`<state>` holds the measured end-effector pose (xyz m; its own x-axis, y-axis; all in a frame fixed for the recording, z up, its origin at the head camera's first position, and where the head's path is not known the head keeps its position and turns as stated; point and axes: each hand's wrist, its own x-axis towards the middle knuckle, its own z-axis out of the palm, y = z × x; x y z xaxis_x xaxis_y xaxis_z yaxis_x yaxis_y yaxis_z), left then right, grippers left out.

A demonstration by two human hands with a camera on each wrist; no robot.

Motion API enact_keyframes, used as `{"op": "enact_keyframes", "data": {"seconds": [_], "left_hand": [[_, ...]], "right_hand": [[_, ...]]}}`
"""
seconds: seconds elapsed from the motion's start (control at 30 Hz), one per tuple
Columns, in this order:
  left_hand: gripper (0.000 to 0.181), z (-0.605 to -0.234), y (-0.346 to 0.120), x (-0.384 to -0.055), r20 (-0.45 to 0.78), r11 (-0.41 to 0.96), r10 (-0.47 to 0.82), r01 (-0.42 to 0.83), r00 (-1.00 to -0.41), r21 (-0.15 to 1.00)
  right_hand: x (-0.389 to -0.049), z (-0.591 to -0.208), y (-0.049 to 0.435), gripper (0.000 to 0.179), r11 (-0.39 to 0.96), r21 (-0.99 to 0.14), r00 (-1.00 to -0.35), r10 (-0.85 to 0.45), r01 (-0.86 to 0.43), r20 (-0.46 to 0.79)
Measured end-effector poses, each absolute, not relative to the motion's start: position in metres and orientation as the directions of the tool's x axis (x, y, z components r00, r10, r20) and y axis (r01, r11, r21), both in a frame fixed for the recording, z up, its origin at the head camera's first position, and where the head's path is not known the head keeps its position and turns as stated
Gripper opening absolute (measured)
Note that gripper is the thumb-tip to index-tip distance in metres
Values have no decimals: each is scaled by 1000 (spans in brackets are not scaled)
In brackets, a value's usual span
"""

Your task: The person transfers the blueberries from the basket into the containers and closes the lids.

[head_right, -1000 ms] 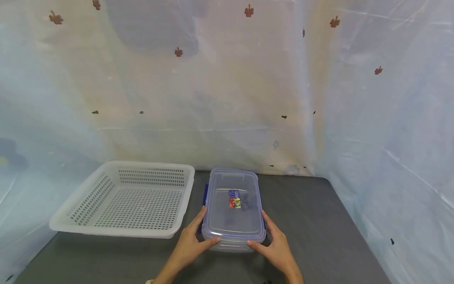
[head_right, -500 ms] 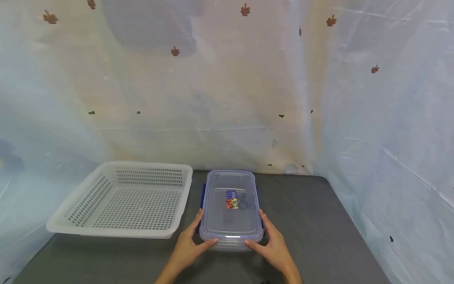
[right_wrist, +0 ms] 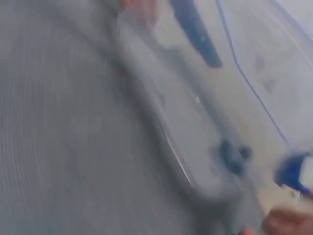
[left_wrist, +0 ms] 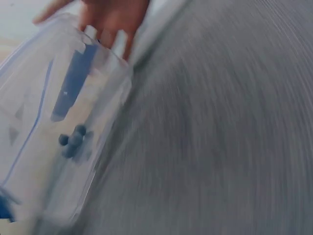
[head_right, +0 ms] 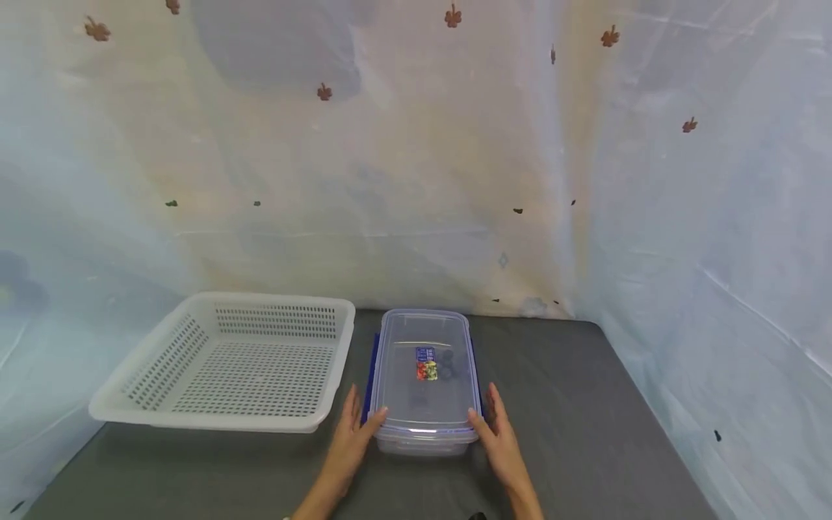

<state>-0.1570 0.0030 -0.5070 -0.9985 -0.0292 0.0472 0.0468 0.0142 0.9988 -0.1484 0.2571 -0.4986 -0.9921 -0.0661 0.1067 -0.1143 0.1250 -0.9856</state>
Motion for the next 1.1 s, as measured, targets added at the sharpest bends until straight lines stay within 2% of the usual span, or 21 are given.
{"op": "enact_keyframes", "data": {"seconds": [0.07, 0.17, 0.23, 0.33, 0.4, 0.5, 0.63, 0.73, 0.97, 1.1], "left_hand": [[97, -508, 11, -158, -40, -105, -65, -33, -997, 994], [91, -510, 22, -160, -62, -201, -75, -45, -995, 979], [87, -510, 27, -164, -30, -234, -80, -11, -996, 972], [84, -511, 30, -169, 47, -256, -113, 74, -993, 964], [81, -511, 30, -174, 116, -236, -134, 145, -984, 961], [75, -510, 29, -179, 212, -178, -149, 237, -966, 955], [70, -510, 30, -182, 301, -121, -128, 316, -945, 941], [68, -509, 29, -181, 342, -103, -98, 351, -935, 931], [66, -506, 30, -182, 326, -50, -78, 330, -942, 943], [75, -496, 28, -178, 264, 69, -56, 260, -963, 963]], "right_hand": [[-149, -499, 251, 72, -40, -999, -999, -43, -12, 14], [-151, -499, 245, 72, -250, -965, -997, -30, 75, -70], [-154, -498, 242, 69, -339, -939, -998, 11, 58, -66], [-158, -496, 238, 68, -394, -919, -995, 101, -14, -28], [-161, -495, 237, 71, -375, -924, -987, 162, -75, 14], [-164, -494, 237, 72, -262, -956, -971, 228, -134, 73], [-163, -494, 245, 65, -91, -988, -964, 250, -121, 95], [-160, -494, 250, 62, -38, -991, -965, 235, -131, 119], [-161, -495, 251, 61, -41, -985, -965, 209, -169, 157], [-161, -488, 252, 64, 31, -992, -967, 220, -122, 125]]}}
